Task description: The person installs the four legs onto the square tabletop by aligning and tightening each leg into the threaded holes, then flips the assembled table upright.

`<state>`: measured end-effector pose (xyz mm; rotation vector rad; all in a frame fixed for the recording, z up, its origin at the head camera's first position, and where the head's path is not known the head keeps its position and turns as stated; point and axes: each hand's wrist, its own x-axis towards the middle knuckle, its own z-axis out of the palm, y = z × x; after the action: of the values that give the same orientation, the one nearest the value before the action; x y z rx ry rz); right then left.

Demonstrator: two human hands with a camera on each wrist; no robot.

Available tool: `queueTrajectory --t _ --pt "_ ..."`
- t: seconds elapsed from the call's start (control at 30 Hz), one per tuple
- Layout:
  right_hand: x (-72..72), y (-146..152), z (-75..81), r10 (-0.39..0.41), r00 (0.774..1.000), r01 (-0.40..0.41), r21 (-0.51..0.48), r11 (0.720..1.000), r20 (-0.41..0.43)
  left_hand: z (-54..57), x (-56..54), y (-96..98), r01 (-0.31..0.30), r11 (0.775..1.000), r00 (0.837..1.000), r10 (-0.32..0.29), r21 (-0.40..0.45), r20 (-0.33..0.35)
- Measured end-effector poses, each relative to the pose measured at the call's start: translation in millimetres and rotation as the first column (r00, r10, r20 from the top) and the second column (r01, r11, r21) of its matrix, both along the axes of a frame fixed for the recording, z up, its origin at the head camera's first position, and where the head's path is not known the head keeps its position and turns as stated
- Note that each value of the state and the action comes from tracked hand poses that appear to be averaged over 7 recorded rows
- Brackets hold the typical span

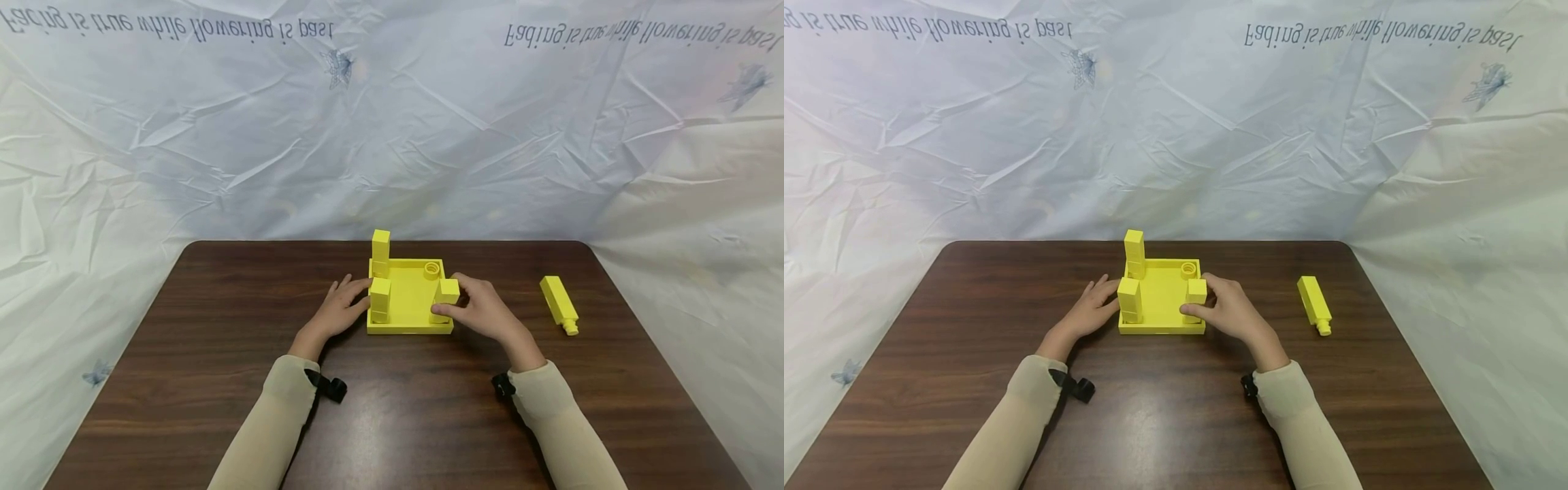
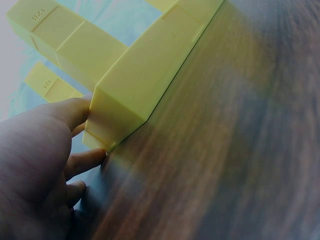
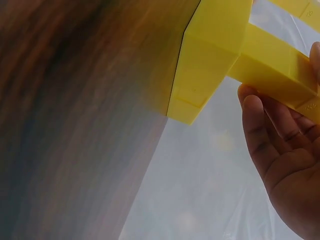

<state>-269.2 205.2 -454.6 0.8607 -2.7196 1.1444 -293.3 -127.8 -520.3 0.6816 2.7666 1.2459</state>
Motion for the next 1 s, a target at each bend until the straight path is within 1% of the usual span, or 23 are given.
queueTrajectory --t 0.13,0.3,0.5,0.77,1.0 --pt "0.2 -0.7 0.4 0.012 1.0 -0.012 -0.001 1.0 0.009 -1.0 -0.4 0.2 0.0 1.0 1.0 0.0 0.0 0.001" --pt "0.4 -0.6 0.5 0.051 0.999 -0.051 0.005 0.999 -0.003 -1.0 -0.3 0.5 0.003 1.0 1.0 -0.003 0.0 0.003" --pt "0.4 2.0 1.2 0.093 0.995 -0.093 -0.007 0.996 0.024 -0.1 0.2 0.6 0.003 1.0 1.0 -0.003 0.002 0.001" --pt "2.5 1.2 4.2 0.052 0.999 -0.052 0.012 0.999 0.016 0.6 1.0 0.3 0.0 1.0 1.0 0.0 -0.014 -0.01" --pt "2.7 0.2 3.6 0.03 1.0 -0.03 0.021 0.999 0.002 0.4 0.6 0.4 -0.004 1.0 1.0 0.004 -0.027 -0.017"
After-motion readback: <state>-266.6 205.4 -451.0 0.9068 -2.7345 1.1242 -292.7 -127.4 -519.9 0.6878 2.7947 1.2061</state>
